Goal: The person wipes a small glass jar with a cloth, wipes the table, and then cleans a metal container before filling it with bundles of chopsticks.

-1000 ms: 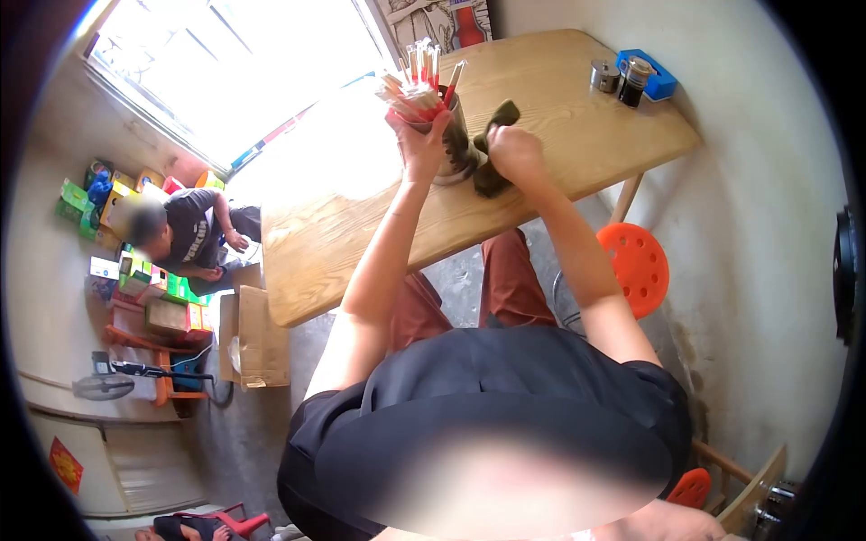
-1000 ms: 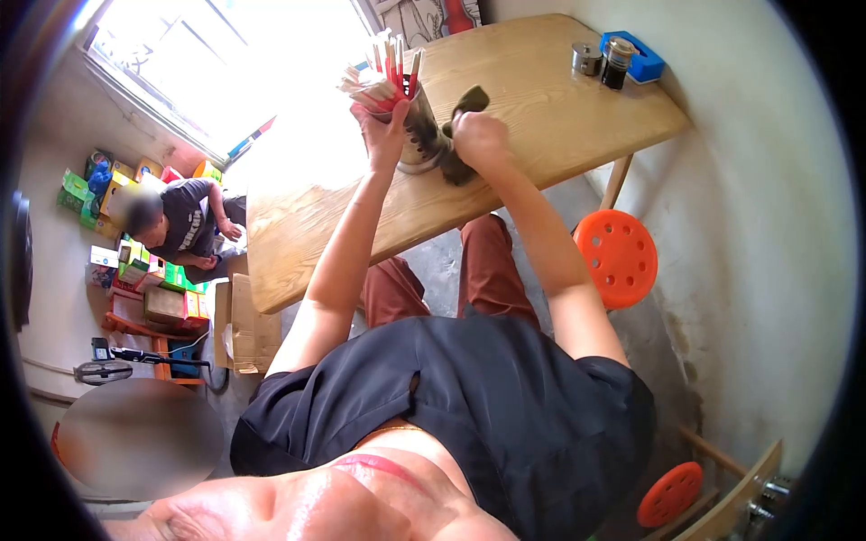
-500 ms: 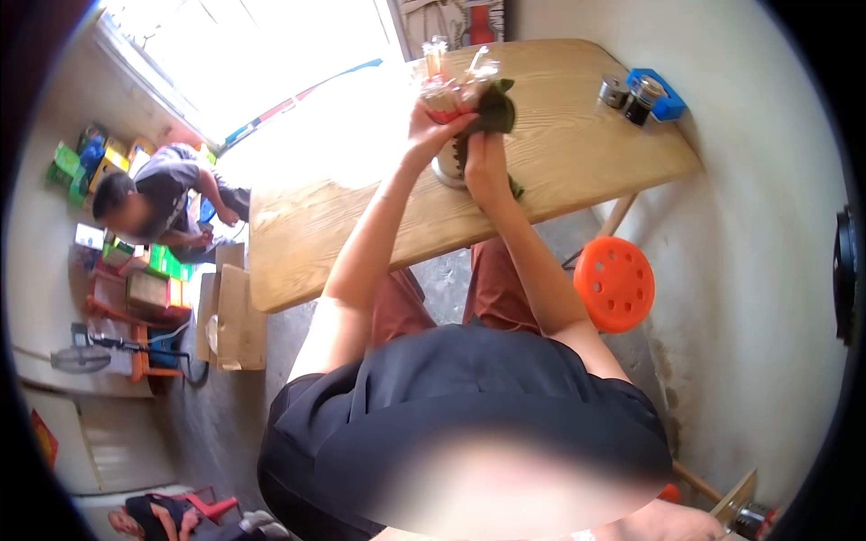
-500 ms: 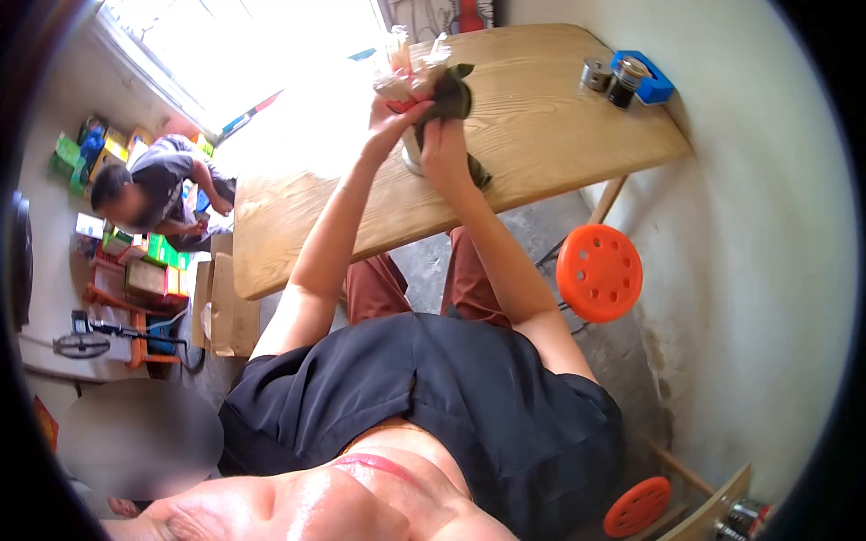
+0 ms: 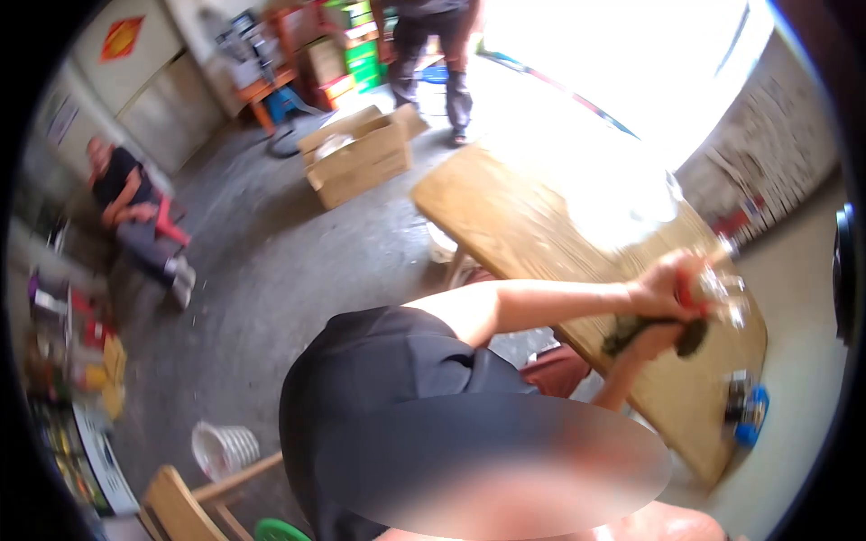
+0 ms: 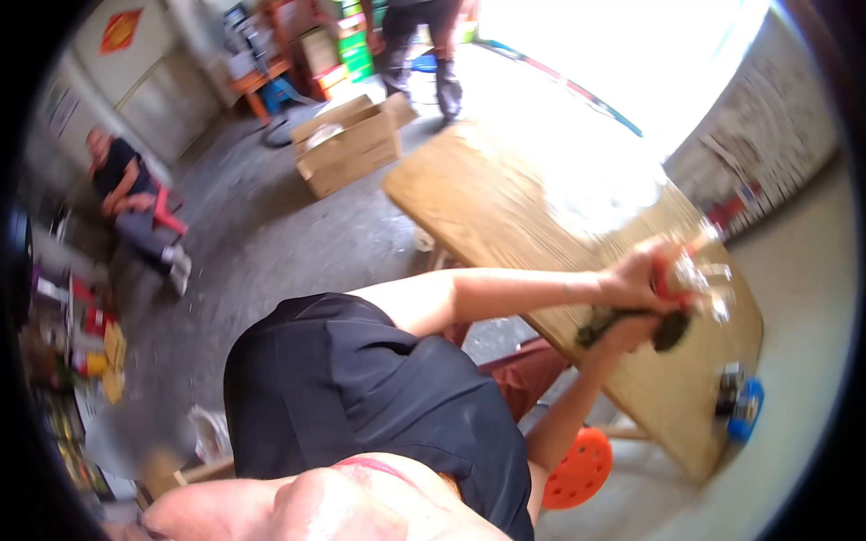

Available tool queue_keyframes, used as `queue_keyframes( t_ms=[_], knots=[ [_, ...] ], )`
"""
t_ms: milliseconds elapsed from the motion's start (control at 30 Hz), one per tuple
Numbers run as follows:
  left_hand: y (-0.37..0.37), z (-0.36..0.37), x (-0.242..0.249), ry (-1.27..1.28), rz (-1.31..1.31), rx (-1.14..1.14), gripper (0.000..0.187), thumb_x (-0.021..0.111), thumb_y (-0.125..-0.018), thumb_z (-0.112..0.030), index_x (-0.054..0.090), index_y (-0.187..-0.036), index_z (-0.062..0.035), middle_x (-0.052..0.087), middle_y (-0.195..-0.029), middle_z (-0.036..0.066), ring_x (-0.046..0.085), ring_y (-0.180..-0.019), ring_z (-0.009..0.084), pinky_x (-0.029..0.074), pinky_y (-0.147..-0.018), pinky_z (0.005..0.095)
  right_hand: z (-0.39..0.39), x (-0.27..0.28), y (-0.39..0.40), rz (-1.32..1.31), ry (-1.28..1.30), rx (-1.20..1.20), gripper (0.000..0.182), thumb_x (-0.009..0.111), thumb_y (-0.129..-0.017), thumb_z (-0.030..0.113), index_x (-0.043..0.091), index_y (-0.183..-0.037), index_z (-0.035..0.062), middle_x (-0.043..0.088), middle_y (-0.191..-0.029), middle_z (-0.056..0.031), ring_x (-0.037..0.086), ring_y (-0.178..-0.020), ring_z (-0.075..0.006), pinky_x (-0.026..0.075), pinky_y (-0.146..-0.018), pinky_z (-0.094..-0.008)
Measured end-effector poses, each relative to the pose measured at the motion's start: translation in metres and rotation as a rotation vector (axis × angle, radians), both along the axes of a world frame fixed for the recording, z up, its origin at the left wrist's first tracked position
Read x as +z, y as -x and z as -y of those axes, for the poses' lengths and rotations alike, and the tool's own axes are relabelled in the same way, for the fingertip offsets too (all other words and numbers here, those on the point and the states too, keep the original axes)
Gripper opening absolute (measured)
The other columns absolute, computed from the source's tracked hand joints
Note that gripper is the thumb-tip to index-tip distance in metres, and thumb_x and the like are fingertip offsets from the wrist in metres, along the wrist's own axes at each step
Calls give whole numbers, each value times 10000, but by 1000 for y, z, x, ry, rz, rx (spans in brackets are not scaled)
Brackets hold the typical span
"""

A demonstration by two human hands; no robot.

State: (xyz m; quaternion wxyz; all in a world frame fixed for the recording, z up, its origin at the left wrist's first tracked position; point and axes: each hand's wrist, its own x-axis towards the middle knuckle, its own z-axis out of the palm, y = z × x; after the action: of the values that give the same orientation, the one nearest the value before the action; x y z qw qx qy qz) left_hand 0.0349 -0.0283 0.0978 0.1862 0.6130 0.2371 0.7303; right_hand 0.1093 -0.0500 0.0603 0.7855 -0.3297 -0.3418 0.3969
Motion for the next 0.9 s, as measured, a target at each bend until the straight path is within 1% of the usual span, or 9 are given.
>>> queue_keyframes(
  t_ms=[67, 133, 200, 367, 567, 667, 767, 833, 900],
  knots=[
    [18, 6, 2, 183, 74, -110, 563, 865, -535, -241, 531, -933, -22, 526, -838, 93, 539, -770, 182, 470, -695, 321, -18, 8, -16, -26, 68, 62, 536, 334, -996, 387, 368, -1342, -21, 456, -1254, -144, 469, -1163, -259, 355, -1028, -352],
    [24, 17, 8, 317, 7, -149, 551, 855, -540, -242, 529, -928, -25, 520, -870, 113, 533, -801, 209, 458, -725, 341, -41, 6, -39, 5, 150, 133, 537, 337, -994, 389, 371, -1341, -20, 459, -1251, -145, 472, -1160, -260, 357, -1027, -354],
    [26, 14, -1, 194, -59, 1, 569, 854, -530, -260, 526, -935, -30, 524, -878, 123, 536, -818, 231, 446, -742, 350, -50, 6, -38, 32, 185, 188, 539, 340, -992, 391, 373, -1340, -20, 462, -1248, -146, 475, -1156, -260, 359, -1026, -355],
    [27, 20, -2, 223, -38, 14, 602, 827, -536, -296, 517, -980, -34, 538, -932, 147, 543, -884, 309, 442, -789, 376, -51, -8, -31, 95, 261, 283, 544, 346, -988, 396, 379, -1339, -18, 469, -1240, -149, 483, -1147, -262, 364, -1022, -360],
    [21, 16, -7, 197, -37, 108, 617, 821, -518, -277, 517, -1002, -45, 534, -957, 147, 541, -903, 314, 441, -822, 372, -1, -41, -32, 140, 345, 354, 550, 354, -982, 403, 386, -1337, -16, 477, -1231, -153, 492, -1137, -264, 370, -1018, -365],
    [23, 19, -5, 182, -46, 91, 623, 824, -514, -287, 513, -996, -44, 531, -978, 151, 534, -910, 330, 438, -835, 373, 35, 3, -5, 193, 162, 194, 558, 326, -971, 440, 458, -1278, -7, 476, -1261, -170, 493, -1155, -299, 388, -1015, -387],
    [26, 16, -7, 241, -68, 21, 693, 863, -500, -276, 513, -1048, -36, 518, -965, 125, 544, -867, 261, 463, -784, 352, -2, 37, -15, 165, 147, 225, 561, 351, -957, 454, 490, -1254, -1, 493, -1250, -168, 528, -1098, -293, 428, -972, -388],
    [13, -1, -21, 280, 93, -141, 736, 893, -483, -254, 526, -1080, -30, 501, -938, 96, 538, -825, 195, 481, -714, 333, -38, 14, -42, 182, 171, 178, 509, 380, -940, 459, 536, -1181, 38, 528, -1130, -131, 518, -1048, -289, 427, -941, -398],
    [27, 3, -14, 15, -41, 138, 767, 880, -480, -327, 564, -1117, -39, 518, -951, 120, 547, -822, 245, 483, -721, 346, -55, -2, -41, 304, 246, 136, 489, 357, -965, 436, 544, -1152, 25, 542, -1100, -103, 529, -1009, -241, 441, -916, -370]
  ],
)
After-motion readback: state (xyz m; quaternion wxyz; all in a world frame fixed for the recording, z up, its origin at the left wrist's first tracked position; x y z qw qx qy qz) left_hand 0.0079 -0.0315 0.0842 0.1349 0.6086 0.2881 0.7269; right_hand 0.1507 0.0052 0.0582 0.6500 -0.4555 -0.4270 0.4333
